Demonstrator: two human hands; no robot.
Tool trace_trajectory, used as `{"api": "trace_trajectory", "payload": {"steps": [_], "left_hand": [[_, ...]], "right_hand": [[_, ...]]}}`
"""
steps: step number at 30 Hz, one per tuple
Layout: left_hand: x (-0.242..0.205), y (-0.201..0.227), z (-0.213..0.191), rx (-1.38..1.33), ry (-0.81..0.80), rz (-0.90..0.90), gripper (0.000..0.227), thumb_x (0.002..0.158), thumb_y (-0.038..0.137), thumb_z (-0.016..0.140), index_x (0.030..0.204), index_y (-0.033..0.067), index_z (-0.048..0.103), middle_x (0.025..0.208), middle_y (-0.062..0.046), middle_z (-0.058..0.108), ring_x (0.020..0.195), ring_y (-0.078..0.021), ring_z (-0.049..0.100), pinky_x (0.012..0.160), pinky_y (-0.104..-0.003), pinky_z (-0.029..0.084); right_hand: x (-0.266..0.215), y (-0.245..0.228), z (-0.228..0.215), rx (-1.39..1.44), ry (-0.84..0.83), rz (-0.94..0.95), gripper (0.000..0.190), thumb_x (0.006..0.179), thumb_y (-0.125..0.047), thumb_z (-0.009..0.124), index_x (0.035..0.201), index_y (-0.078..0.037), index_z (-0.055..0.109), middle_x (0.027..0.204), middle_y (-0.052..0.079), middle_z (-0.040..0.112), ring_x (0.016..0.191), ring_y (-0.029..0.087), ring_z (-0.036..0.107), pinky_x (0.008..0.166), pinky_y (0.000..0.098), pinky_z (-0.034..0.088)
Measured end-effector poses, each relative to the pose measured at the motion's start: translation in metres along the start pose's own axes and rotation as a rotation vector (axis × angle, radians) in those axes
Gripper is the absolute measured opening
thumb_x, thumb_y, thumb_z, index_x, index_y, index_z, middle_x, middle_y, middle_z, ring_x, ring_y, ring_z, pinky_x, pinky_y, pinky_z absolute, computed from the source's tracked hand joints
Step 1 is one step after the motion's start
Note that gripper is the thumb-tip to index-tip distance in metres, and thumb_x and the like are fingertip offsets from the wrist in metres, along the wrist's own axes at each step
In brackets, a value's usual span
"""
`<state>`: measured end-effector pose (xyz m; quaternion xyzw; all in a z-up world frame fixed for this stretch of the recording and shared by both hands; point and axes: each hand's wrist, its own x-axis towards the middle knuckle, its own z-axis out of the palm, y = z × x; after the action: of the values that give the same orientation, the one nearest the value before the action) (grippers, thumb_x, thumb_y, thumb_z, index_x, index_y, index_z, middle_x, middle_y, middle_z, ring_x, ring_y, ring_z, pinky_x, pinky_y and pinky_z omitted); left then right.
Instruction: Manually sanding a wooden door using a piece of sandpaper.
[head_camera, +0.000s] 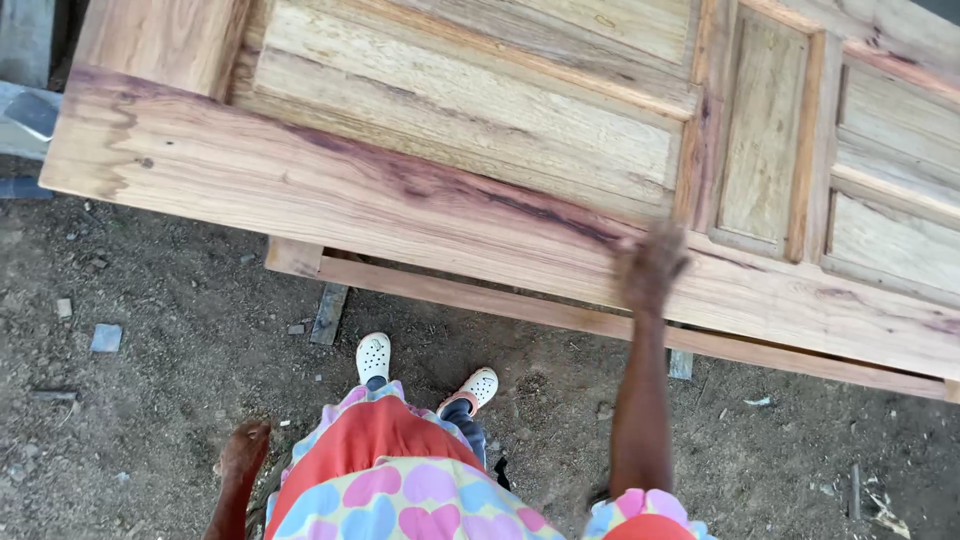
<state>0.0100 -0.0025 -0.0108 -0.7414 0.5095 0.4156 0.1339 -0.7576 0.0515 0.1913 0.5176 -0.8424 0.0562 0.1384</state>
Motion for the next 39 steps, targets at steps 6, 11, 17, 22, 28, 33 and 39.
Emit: {"api": "trace_trajectory", "payload": {"steps": [6,11,17,22,28,33,39], "left_hand": [[-0.006,-0.011,-0.008,0.055,-0.041,-0.129,0.055,0.093,0.063,0.057,0.136,0.0319,0.071,0.126,-0.014,0.078,0.127,-0.0416,0.066,0.118,-0.072,0.026],[0.004,-0.024,0.011,-0.018,-0.002,-0.049,0.054,0.094,0.062,0.06,0.136,0.0317,0.076,0.12,-0.017,0.081,0.121,-0.0435,0.071,0.11,-0.065,0.043],[-0.008,-0.013,0.01,-0.051,-0.015,-0.154,0.056,0.094,0.064,0.058,0.136,0.0297,0.071,0.129,-0.007,0.078,0.125,-0.0363,0.068,0.116,-0.066,0.031],[-0.012,-0.02,0.004,-0.102,0.034,-0.114,0.055,0.093,0.063,0.056,0.133,0.0278,0.072,0.133,-0.002,0.075,0.126,-0.0353,0.066,0.116,-0.068,0.029],[-0.018,-0.024,0.005,-0.061,0.044,-0.105,0.05,0.094,0.057,0.057,0.133,0.0282,0.072,0.132,-0.005,0.076,0.126,-0.0359,0.067,0.117,-0.072,0.026],[-0.013,-0.016,0.016,-0.045,0.036,-0.036,0.049,0.098,0.057,0.059,0.134,0.0259,0.072,0.129,-0.013,0.077,0.122,-0.0407,0.068,0.113,-0.071,0.032],[-0.014,0.014,0.005,-0.048,-0.028,-0.079,0.05,0.096,0.055,0.059,0.137,0.0268,0.067,0.13,-0.012,0.074,0.127,-0.0393,0.064,0.118,-0.075,0.018]], "right_hand": [[0.022,-0.04,-0.01,0.073,-0.276,0.469,0.107,0.093,-0.084,0.022,0.167,-0.011,-0.003,0.176,0.014,-0.008,0.162,0.032,-0.012,0.125,0.0607,-0.012],[0.033,-0.125,0.007,-0.019,-0.315,0.339,0.117,0.085,-0.092,0.009,0.167,-0.009,-0.005,0.175,0.013,-0.012,0.159,0.031,-0.017,0.123,0.0592,-0.016],[0.057,-0.27,-0.02,0.117,-0.265,0.035,0.117,0.081,-0.091,0.003,0.168,-0.012,0.006,0.175,0.013,-0.004,0.161,0.034,-0.01,0.123,0.0633,-0.016],[0.078,-0.364,-0.031,0.249,-0.255,-0.118,0.127,0.078,-0.097,0.005,0.165,-0.004,0.009,0.173,0.021,-0.002,0.159,0.038,-0.009,0.122,0.0635,-0.014],[0.115,-0.433,-0.023,0.311,-0.345,-0.371,0.125,0.081,-0.096,0.002,0.166,-0.004,0.008,0.175,0.019,0.001,0.163,0.036,-0.004,0.127,0.067,-0.011],[0.068,-0.331,-0.034,0.403,-0.289,-0.42,0.112,0.087,-0.088,0.01,0.168,-0.011,0.007,0.177,0.016,0.003,0.164,0.035,0.0,0.129,0.0624,-0.006],[-0.035,-0.088,-0.023,-0.228,-0.227,0.024,0.104,0.09,-0.029,0.083,0.165,-0.008,0.015,0.175,0.02,0.012,0.164,0.035,0.007,0.131,0.0534,0.005]]}}
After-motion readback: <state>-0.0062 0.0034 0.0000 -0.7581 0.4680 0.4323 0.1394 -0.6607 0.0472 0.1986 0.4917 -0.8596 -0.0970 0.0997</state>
